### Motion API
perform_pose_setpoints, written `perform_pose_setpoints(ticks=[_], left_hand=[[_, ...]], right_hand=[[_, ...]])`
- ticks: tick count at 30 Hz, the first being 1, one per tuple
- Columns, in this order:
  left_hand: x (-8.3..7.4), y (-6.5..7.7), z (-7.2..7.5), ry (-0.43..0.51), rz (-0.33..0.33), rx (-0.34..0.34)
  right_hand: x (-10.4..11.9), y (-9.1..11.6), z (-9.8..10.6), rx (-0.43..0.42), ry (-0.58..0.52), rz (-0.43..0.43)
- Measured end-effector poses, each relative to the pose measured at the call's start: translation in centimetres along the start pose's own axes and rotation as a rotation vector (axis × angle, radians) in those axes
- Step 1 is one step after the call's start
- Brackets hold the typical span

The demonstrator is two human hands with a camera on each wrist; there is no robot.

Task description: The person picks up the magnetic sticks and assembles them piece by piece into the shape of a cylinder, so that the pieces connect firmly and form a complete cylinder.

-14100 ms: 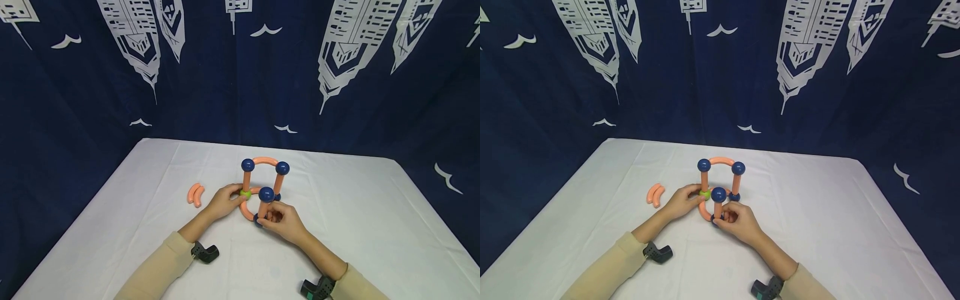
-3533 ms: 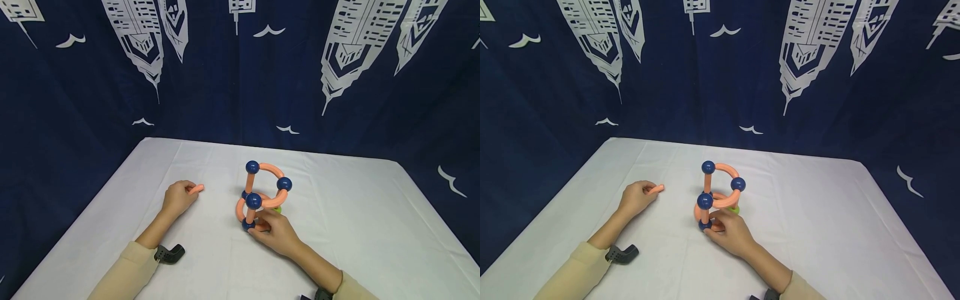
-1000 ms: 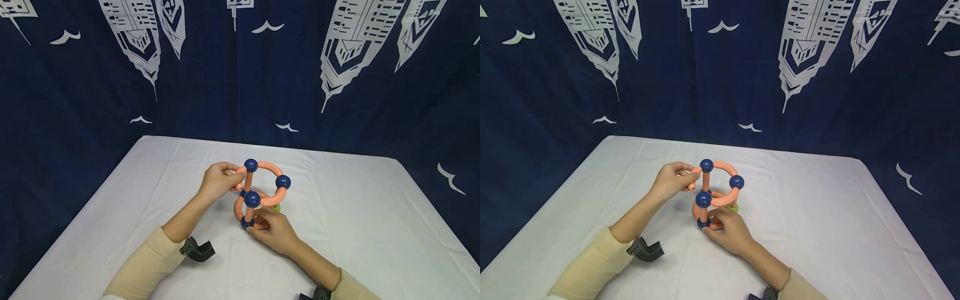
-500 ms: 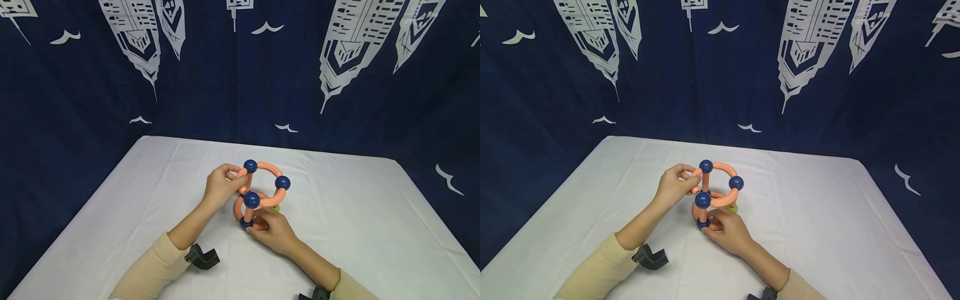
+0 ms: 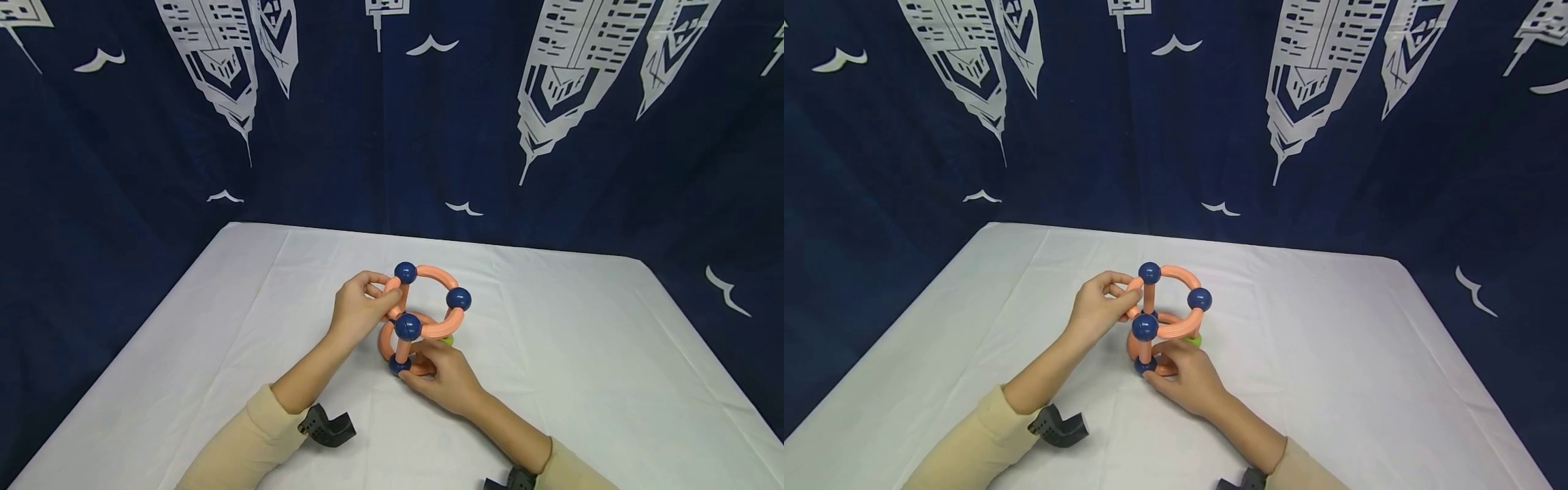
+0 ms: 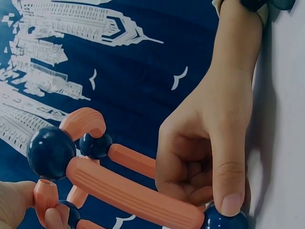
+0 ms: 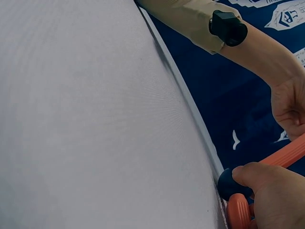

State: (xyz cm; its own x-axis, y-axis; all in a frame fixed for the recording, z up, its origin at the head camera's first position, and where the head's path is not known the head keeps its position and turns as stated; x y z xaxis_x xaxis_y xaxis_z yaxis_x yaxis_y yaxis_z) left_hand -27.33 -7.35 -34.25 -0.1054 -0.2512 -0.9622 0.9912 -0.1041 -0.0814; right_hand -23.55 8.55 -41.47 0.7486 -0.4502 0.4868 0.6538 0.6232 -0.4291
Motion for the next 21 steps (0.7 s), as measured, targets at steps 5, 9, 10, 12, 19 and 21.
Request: perform_pose_setpoints(ticks=[5, 9, 10, 12, 19, 21], left_hand=[[-0.07, 0.12, -0.3, 0.008, 0.002, 0.005], [-0.01, 0.22, -0.29, 0.01, -0.001, 0.002], [0.01, 0.25, -0.28, 0.012, -0.001, 0.002], [0.12, 0.27, -0.21, 0.011, 0.001, 0.0], [0.43, 0.27, -0.23, 0.036, -0.009, 0.035], [0.54, 0.19, -0.29, 0.045, -0.012, 0.053]], right_hand=[[-0.09, 0.14, 0.05, 0.003, -0.01, -0.012], [-0.13, 0.22, -0.09, 0.01, -0.026, -0.031], [-0.1, 0.22, -0.11, 0.008, -0.027, -0.03], [0.0, 0.2, -0.13, 0.007, -0.027, -0.025], [0.01, 0.2, -0.08, 0.047, -0.033, -0.062], [-0.03, 0.22, 0.08, 0.064, -0.044, -0.078]])
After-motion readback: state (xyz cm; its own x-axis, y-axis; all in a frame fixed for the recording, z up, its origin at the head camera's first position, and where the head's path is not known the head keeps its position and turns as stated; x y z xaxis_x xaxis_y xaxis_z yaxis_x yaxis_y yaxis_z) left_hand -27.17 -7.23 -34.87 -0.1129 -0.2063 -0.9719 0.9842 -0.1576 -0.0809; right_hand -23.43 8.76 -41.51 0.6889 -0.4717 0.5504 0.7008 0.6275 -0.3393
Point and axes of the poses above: each hand's wrist, its own y-axis away from the middle knuckle, its own z-axis out of the back of the hand, x = y × z, the point moved 7 cm from there along -y, towards the middle knuckle, and after that the axes turned 10 degrees about x, right-handed, at the moved point
